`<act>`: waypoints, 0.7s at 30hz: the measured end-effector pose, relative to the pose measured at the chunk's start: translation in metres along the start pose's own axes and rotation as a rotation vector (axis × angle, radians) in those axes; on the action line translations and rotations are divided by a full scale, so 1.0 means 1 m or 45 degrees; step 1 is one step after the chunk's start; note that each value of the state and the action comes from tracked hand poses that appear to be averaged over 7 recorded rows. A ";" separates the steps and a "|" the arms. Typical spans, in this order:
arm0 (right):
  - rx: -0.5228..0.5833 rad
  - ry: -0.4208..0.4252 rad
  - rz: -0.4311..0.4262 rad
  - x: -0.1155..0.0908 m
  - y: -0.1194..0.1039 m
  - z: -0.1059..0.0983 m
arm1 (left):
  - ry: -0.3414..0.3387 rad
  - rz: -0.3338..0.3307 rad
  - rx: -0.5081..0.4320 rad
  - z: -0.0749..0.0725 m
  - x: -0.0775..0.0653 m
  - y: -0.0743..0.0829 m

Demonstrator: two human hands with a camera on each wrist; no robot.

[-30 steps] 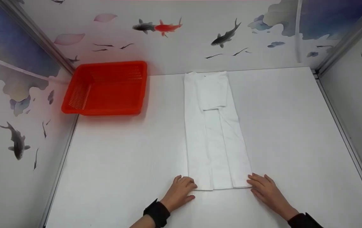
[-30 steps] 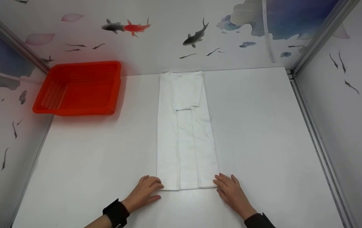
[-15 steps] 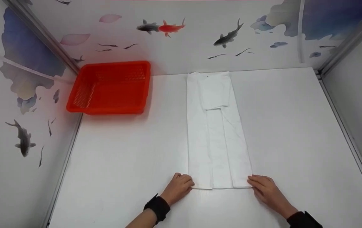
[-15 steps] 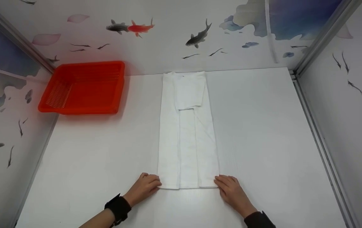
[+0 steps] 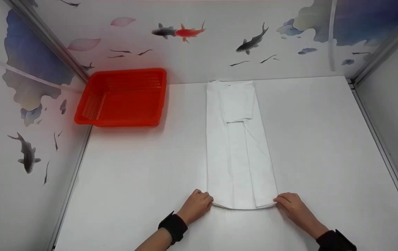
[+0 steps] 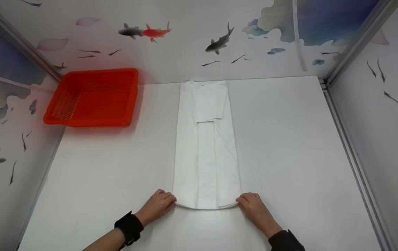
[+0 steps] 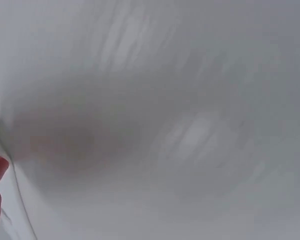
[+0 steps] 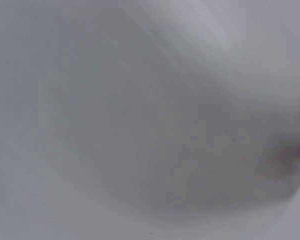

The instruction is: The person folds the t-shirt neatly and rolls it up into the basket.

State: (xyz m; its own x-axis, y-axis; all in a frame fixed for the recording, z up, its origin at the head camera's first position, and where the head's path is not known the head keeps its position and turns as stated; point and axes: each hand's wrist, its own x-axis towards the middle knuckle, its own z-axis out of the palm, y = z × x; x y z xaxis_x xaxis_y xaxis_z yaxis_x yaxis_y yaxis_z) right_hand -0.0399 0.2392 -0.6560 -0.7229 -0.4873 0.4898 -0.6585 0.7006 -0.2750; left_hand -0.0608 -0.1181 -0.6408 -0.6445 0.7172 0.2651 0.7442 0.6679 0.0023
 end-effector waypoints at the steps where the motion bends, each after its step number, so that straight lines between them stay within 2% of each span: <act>1: 0.003 -0.016 0.023 0.003 0.000 -0.002 | 0.002 -0.007 -0.014 -0.002 0.002 -0.001; 5: 0.051 -0.002 0.077 0.022 0.005 -0.008 | 0.061 -0.032 -0.108 -0.010 0.014 -0.009; 11: 0.112 0.059 0.058 0.050 0.020 -0.008 | 0.203 -0.118 -0.233 -0.015 0.033 -0.025; 14: 0.116 0.067 0.093 0.062 0.028 -0.003 | 0.202 -0.209 -0.316 -0.014 0.041 -0.032; 21: 0.148 0.039 0.276 0.079 0.042 0.015 | 0.089 -0.464 -0.459 -0.002 0.057 -0.044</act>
State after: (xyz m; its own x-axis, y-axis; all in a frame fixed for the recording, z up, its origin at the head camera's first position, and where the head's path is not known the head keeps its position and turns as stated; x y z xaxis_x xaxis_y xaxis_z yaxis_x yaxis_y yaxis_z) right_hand -0.1280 0.2226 -0.6410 -0.8444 -0.3152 0.4333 -0.5098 0.7215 -0.4685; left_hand -0.1301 -0.1074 -0.6241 -0.8691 0.4275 0.2487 0.4946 0.7521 0.4355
